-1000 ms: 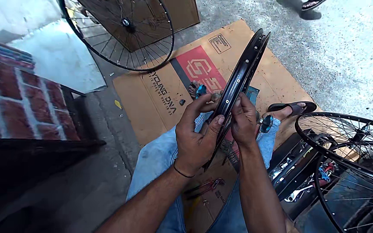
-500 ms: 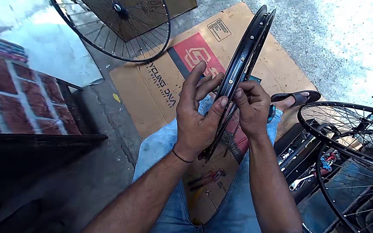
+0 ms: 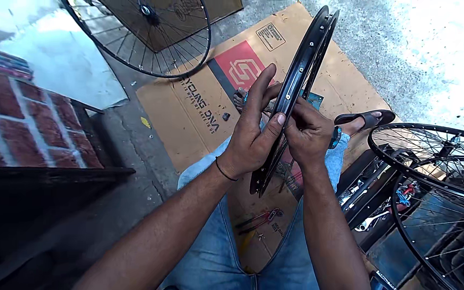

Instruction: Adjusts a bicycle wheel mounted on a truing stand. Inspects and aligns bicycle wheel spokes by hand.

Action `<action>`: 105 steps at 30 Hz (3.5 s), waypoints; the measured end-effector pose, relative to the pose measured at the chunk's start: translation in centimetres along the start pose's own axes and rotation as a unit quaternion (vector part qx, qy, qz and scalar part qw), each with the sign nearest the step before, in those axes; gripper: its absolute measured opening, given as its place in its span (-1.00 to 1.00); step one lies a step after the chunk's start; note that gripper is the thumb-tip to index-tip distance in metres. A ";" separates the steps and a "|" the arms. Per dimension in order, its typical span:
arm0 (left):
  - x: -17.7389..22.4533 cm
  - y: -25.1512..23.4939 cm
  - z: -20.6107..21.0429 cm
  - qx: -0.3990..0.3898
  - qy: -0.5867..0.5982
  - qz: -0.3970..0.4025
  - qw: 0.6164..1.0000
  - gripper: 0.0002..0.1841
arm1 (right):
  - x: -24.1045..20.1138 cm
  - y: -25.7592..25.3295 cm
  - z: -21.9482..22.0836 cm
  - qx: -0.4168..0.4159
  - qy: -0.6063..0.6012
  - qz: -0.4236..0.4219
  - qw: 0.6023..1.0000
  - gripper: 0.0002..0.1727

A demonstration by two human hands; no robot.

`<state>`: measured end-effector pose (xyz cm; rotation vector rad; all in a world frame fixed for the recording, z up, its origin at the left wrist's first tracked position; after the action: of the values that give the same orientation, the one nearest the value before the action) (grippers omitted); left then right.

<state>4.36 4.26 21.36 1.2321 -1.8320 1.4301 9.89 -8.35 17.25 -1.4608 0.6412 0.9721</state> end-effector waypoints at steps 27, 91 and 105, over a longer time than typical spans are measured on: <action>2.2 21.3 -0.2 -0.148 -0.376 -0.281 0.871 -0.20 | 4.3 18.6 -10.0 0.215 -0.021 0.332 0.918 -0.75; 1.4 17.8 2.1 0.097 -0.272 -0.161 0.944 -0.42 | 8.3 24.5 -13.3 0.103 0.044 0.380 0.918 -0.90; 1.4 17.7 2.7 0.100 -0.263 -0.153 0.947 -0.46 | 8.5 24.5 -13.1 0.116 0.051 0.366 0.922 -0.88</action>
<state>-11.46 1.86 13.18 2.0607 -1.7272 1.2072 -3.96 -23.29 -3.42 -1.0637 1.3906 1.3324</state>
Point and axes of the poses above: each hand's wrist, its own y-axis away from the middle knuckle, its own z-axis out of the palm, x = y × z, the point moved 2 cm from there along -y, towards the middle knuckle, and after that the axes turned 6 degrees about z, right-handed, at the moved point
